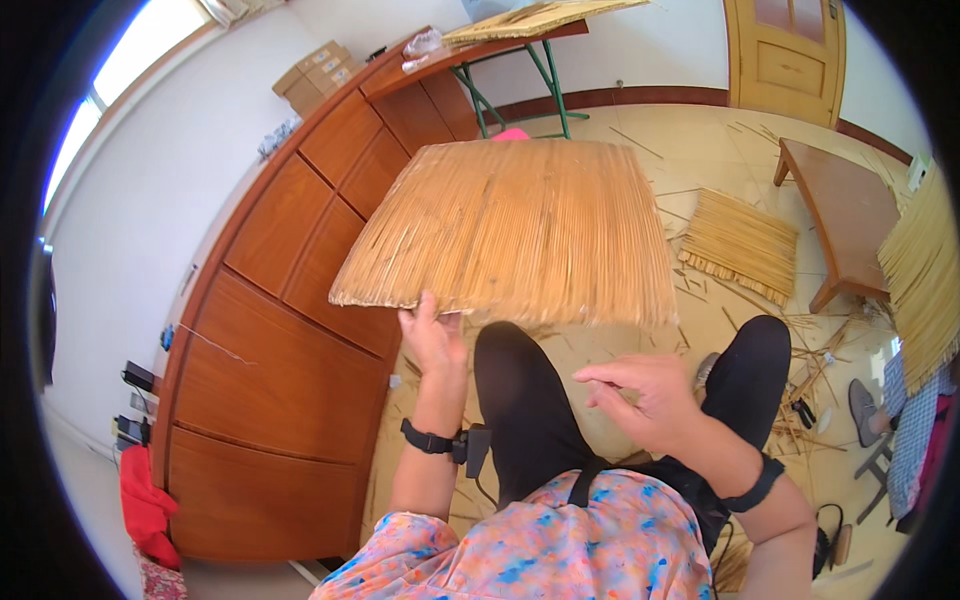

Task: The person weaves a straw mat by hand, threading a white string through the woven material and pulling it tight to secure the structure.

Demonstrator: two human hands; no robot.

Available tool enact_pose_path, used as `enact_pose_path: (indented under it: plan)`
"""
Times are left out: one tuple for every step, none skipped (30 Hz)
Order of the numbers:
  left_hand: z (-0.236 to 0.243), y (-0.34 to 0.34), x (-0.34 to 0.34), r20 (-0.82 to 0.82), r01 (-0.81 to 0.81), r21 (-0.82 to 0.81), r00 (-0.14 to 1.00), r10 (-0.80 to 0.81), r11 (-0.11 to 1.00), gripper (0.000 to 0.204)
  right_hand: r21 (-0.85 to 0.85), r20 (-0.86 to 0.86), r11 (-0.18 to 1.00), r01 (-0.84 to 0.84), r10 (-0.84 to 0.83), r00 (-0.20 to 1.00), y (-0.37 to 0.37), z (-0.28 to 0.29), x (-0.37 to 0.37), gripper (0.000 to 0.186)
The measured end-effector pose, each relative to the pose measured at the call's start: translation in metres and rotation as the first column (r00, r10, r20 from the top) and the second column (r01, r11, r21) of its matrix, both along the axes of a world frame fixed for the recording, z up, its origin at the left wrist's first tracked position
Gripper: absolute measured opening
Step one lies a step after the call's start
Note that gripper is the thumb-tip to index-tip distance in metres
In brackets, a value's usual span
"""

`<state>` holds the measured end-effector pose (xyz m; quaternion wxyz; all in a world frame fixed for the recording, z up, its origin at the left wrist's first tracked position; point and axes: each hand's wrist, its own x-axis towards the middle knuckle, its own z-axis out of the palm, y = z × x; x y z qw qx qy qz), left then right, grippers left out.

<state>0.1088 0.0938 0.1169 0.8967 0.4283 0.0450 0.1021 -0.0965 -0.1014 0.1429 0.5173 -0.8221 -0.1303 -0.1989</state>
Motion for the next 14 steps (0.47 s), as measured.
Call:
enact_pose_path:
  plan:
    - [-0.016,-0.007,0.0,-0.006,0.062,-0.028,0.998,-0.062,0.998,0.03,0.108,-0.093,0.994,0.025,-0.015,0.996,0.005,-0.013,0.005,0.016]
    - [-0.03,-0.012,-0.004,-0.032,0.053,-0.04,0.998,-0.054,0.998,0.03,0.098,-0.119,0.995,0.02,-0.008,0.993,0.011,-0.026,0.013,0.016]
    - [-0.042,-0.024,-0.007,-0.073,0.1,-0.103,0.991,-0.108,0.99,0.028,0.153,-0.29,0.986,0.061,-0.015,0.957,0.012,-0.041,0.021,0.018]
    - [-0.05,-0.038,-0.012,-0.105,0.146,-0.164,0.981,-0.164,0.976,0.025,0.203,-0.447,0.972,0.117,-0.014,0.895,0.012,-0.055,0.029,0.02]
    - [-0.06,-0.051,-0.021,-0.116,0.169,-0.194,0.974,-0.193,0.966,0.027,0.192,-0.461,0.972,0.133,-0.03,0.887,0.011,-0.072,0.039,0.02]
    - [-0.056,-0.062,-0.035,-0.126,0.204,-0.203,0.964,-0.232,0.958,0.029,0.305,-0.457,0.931,0.201,-0.042,0.888,0.01,-0.087,0.049,0.025]
    - [-0.064,-0.07,-0.041,-0.125,0.225,-0.235,0.958,-0.259,0.945,0.03,0.41,-0.458,0.872,0.268,-0.058,0.887,0.009,-0.097,0.056,0.03]
    - [-0.072,-0.076,-0.047,-0.125,0.246,-0.269,0.95,-0.287,0.931,0.032,0.399,-0.475,0.87,0.289,-0.073,0.877,0.009,-0.099,0.062,0.03]
    - [-0.075,-0.082,-0.055,-0.141,0.255,-0.277,0.943,-0.301,0.927,0.032,0.459,-0.558,0.791,0.405,-0.098,0.824,0.009,-0.098,0.071,0.038]
    - [-0.077,-0.087,-0.062,-0.185,0.284,-0.281,0.922,-0.342,0.917,0.033,0.498,-0.636,0.695,0.519,-0.113,0.763,0.007,-0.1,0.077,0.046]
    - [-0.08,-0.091,-0.069,-0.227,0.312,-0.286,0.897,-0.38,0.906,0.035,0.486,-0.649,0.689,0.538,-0.128,0.75,0.004,-0.11,0.083,0.046]
    - [-0.084,-0.096,-0.075,-0.237,0.318,-0.291,0.89,-0.39,0.903,0.035,0.591,-0.653,0.605,0.534,-0.029,0.757,0.001,-0.121,0.089,0.052]
    - [-0.089,-0.099,-0.082,-0.254,0.383,-0.295,0.852,-0.458,0.875,0.043,0.683,-0.641,0.504,0.528,0.067,0.765,-0.003,-0.131,0.093,0.059]
    - [-0.093,-0.099,-0.088,-0.273,0.442,-0.296,0.81,-0.519,0.847,0.052,0.713,-0.616,0.47,0.52,0.066,0.785,-0.001,-0.134,0.096,0.054]
